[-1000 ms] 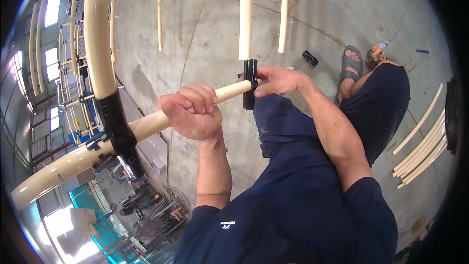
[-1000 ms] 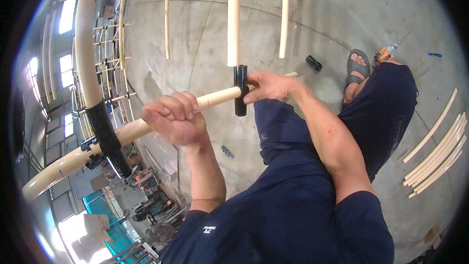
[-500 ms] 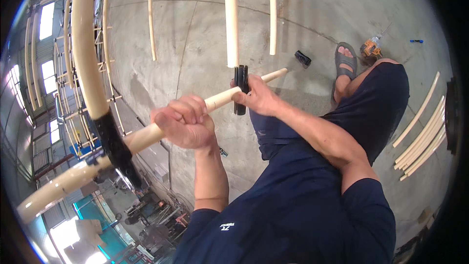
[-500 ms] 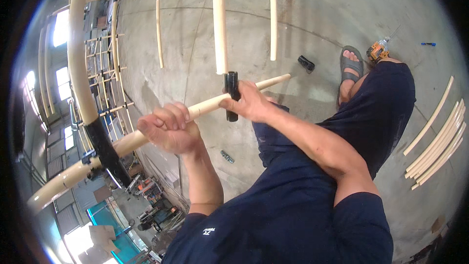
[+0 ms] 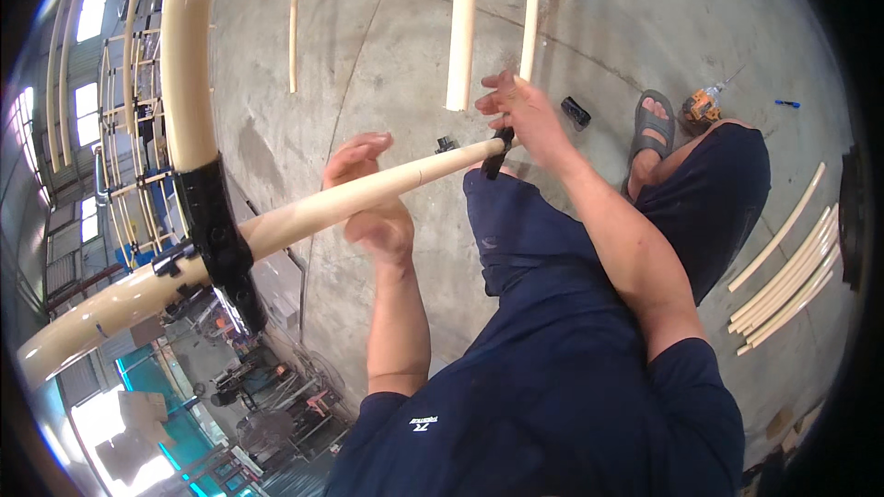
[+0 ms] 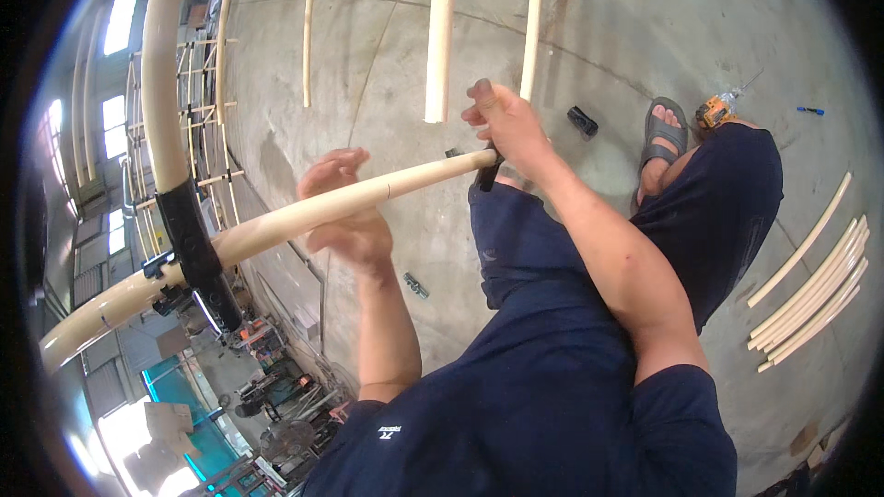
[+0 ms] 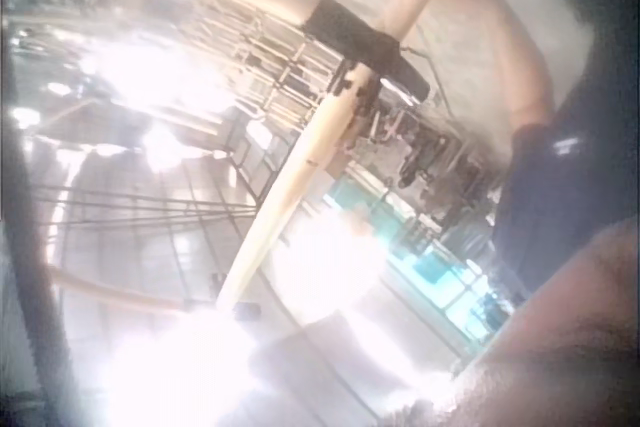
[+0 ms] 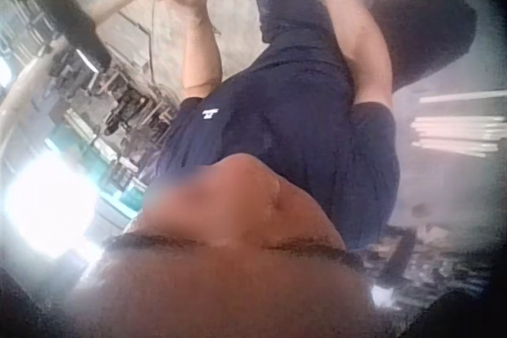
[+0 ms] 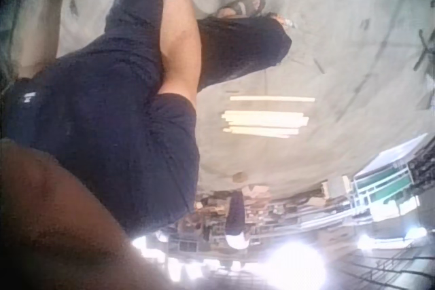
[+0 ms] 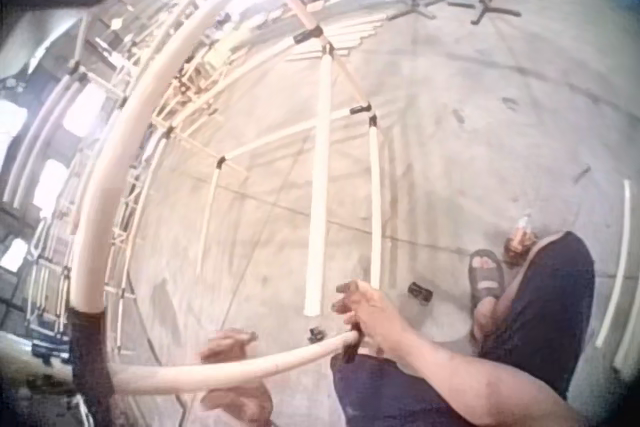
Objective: The person assembles a wooden frame by fitting wooden rods into black plastic joints and securing them using a power drill.
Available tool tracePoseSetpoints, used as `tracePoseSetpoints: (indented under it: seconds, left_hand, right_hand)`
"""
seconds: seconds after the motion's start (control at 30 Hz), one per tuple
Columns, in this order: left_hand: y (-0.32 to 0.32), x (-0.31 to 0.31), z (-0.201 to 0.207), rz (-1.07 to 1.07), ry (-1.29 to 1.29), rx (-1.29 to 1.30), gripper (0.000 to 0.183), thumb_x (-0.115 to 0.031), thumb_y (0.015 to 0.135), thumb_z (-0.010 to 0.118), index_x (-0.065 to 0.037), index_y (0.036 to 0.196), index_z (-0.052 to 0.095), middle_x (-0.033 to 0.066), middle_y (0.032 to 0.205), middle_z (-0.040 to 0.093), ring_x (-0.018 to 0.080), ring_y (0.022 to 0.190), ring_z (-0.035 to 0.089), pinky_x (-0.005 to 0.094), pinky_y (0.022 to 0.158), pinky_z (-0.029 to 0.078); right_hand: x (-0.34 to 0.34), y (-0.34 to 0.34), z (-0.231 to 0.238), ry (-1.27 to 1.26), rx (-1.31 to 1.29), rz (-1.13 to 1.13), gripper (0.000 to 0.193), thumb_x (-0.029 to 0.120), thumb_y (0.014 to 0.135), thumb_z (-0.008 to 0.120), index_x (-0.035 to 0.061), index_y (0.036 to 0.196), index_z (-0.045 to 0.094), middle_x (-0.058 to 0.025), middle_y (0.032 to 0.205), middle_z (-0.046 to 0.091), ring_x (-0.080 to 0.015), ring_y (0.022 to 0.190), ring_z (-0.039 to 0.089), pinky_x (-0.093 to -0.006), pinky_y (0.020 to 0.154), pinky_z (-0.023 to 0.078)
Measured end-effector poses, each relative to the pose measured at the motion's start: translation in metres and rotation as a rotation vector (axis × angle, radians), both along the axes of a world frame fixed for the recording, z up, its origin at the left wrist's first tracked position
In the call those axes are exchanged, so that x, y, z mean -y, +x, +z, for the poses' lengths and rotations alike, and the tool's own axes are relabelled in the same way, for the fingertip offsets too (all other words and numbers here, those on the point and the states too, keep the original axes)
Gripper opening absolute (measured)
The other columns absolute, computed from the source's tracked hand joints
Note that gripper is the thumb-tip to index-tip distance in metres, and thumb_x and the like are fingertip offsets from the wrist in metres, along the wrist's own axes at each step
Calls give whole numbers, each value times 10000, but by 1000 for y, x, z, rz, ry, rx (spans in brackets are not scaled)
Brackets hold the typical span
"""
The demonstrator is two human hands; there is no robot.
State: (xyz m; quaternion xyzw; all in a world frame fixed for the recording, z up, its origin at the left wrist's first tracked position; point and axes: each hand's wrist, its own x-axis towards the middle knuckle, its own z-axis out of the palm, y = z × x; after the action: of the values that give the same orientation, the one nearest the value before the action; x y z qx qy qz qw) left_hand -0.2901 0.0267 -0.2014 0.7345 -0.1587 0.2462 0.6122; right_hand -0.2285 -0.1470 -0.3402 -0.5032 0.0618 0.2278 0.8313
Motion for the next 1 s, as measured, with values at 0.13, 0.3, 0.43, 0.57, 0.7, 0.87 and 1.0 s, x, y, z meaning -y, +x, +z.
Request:
tracePoseSetpoints:
  seconds: [0.13, 0.3, 0.43, 0.57, 0.7, 0.87, 1.0]
  left_hand:
    - [-24, 0, -54, 287, -12, -391, 628, -578, 995, 491, -6, 1251, 538, 140, 1152, 604, 253, 1127, 574, 415, 981, 456]
    - [-20, -14, -188, 335, -79, -1213, 438, -382, 1051, 459, -18, 1271, 563, 109, 1257, 576, 198, 1169, 536, 421, 1007, 429]
    - [1, 16, -188, 171, -53, -956, 578, -483, 1016, 518, -27, 1372, 507, 158, 1349, 565, 282, 1257, 533, 443, 1050, 424]
    - [-2, 20, -82, -12, -210, -193, 884, -669, 893, 576, -27, 1477, 411, 191, 1442, 507, 392, 1328, 482, 528, 1086, 401]
    - [10, 34, 24, 84, -42, 95, 922, -831, 867, 391, -72, 1384, 472, 178, 1144, 644, 325, 1083, 623, 497, 975, 476]
    - [16, 32, 27, 103, -79, 65, 602, -724, 977, 244, -141, 939, 388, 15, 560, 422, 153, 406, 416, 341, 516, 472]
    - [16, 26, 23, 124, -53, 79, 601, -723, 978, 256, -138, 965, 396, 28, 554, 444, 159, 417, 468, 345, 550, 499]
  right_hand:
    - [-10, 6, -76, -382, -55, 37, 668, 625, 1011, 441, 12, 1231, 588, -89, 1053, 637, -206, 1011, 580, -392, 873, 472]
    - [-11, -6, -153, -314, -492, -180, 623, 591, 987, 504, -5, 1085, 656, -111, 959, 642, -253, 902, 599, -428, 734, 491]
    - [-7, -7, -187, -214, -736, -149, 794, 713, 907, 540, 3, 1256, 598, -158, 1198, 616, -293, 1012, 615, -469, 780, 521]
    - [-11, -44, -187, 91, -753, -123, 837, 737, 932, 468, 95, 1469, 426, -101, 1447, 449, -304, 1140, 548, -498, 953, 464]
    - [-15, -42, -181, 165, -605, -147, 760, 688, 996, 365, 102, 1478, 394, -95, 1423, 483, -304, 1196, 535, -489, 1060, 397]
    - [-43, -40, -131, 258, -564, -109, 704, 678, 1008, 333, 69, 1242, 598, -48, 1039, 648, -171, 905, 631, -369, 766, 560]
    - [-39, -42, -50, 218, -479, -4, 644, 588, 1057, 267, 63, 1308, 543, -71, 1121, 648, -167, 867, 644, -335, 711, 588]
